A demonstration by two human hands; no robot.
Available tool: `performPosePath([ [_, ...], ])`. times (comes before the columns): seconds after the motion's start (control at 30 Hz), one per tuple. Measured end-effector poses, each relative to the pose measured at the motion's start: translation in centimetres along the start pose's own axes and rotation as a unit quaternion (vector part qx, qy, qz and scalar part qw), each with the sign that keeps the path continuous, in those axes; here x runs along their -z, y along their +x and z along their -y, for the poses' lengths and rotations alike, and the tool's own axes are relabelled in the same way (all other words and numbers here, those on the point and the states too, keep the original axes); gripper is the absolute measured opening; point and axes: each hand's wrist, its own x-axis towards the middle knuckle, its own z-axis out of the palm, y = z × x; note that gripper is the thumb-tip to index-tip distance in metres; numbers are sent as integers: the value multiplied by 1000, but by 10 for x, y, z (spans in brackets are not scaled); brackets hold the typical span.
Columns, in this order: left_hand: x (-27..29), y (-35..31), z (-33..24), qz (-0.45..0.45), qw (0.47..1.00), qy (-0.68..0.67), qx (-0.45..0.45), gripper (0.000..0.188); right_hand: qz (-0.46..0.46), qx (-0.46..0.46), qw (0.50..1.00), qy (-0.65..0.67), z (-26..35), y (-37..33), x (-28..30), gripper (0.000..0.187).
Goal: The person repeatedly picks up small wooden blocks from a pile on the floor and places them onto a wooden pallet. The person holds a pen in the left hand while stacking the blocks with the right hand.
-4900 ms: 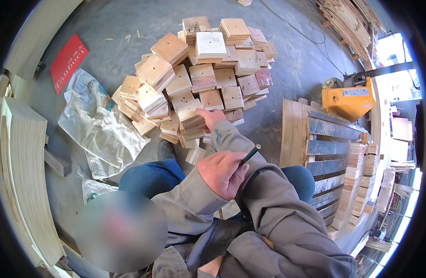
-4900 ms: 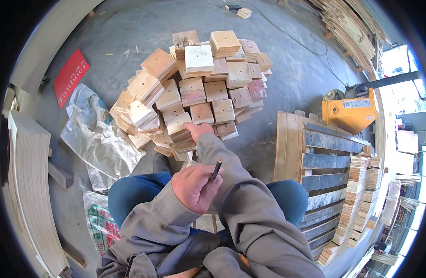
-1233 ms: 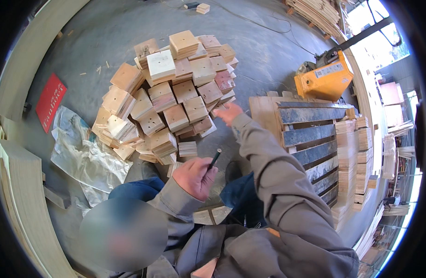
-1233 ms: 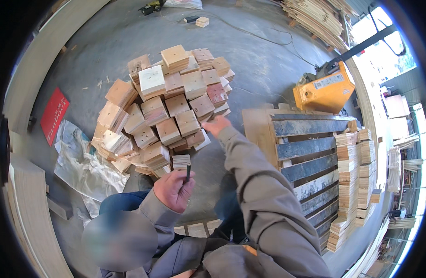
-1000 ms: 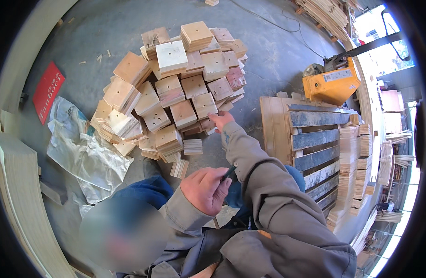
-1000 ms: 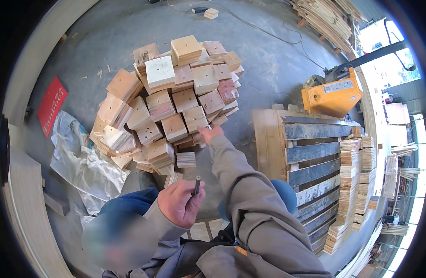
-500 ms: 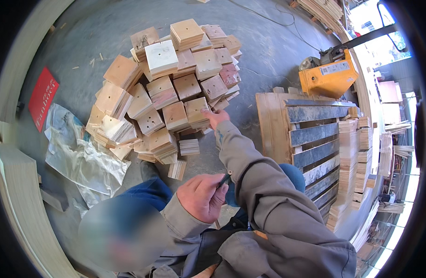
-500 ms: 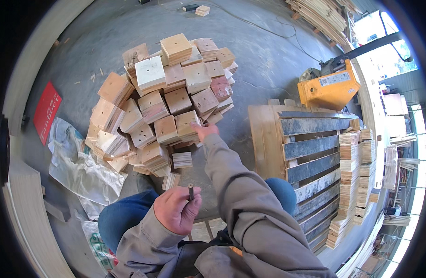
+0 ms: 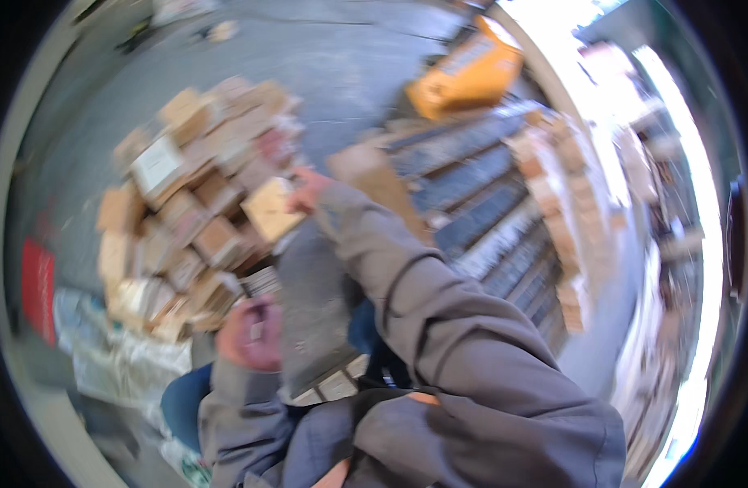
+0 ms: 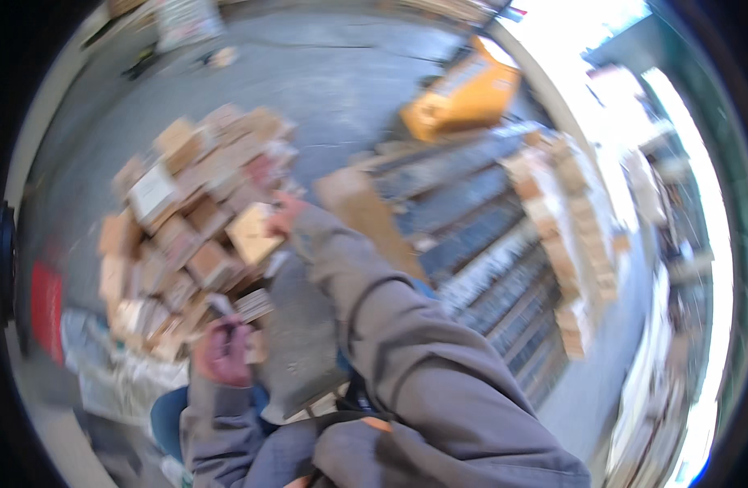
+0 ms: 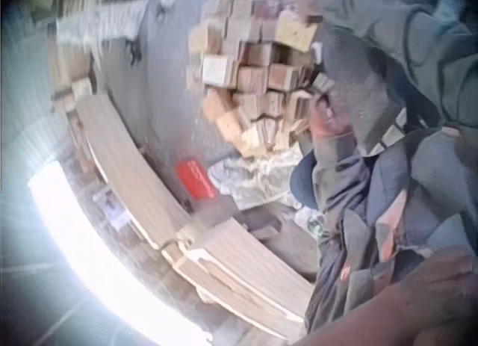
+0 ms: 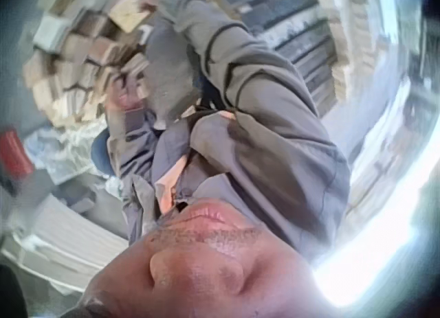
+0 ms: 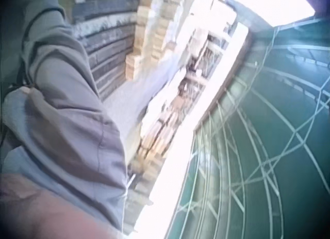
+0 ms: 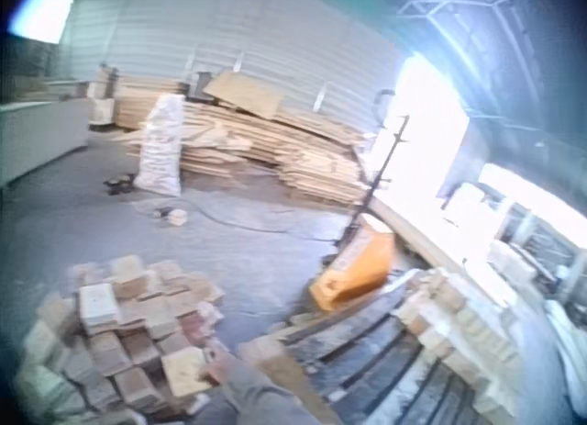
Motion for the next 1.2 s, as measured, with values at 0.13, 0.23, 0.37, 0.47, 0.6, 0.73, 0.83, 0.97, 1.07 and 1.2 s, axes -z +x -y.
performPosePath([
  [0.13,8,2,12,-4,1000,-1,13,13,-55,84,994,-44,104,-116,49,103],
  [0.23,6,8,41,11,1000,3,-4,17,-133,158,977,-60,81,-177,140,96],
  [0.37,-1,9,61,51,998,16,36,20,-329,130,934,51,-11,-277,237,97],
  [0.47,-16,10,66,92,994,43,42,21,-488,74,870,3,-127,-363,306,110],
  [0.6,-8,5,96,105,991,80,28,19,-623,-157,761,-95,-203,-457,326,111],
  [0.73,-9,8,112,123,988,74,62,19,-681,-250,672,-147,-244,-510,346,105],
  [0.83,-18,10,105,140,980,121,67,19,-717,-218,623,-226,-265,-523,367,102],
  [0.97,-16,10,114,151,977,110,101,19,-716,-300,619,-114,-241,-526,383,95],
  [1.07,-23,13,121,160,976,110,99,18,-713,-365,563,-202,-265,-542,405,97],
  [1.2,-28,11,116,161,975,124,90,18,-679,-366,566,-290,-269,-537,401,79],
])
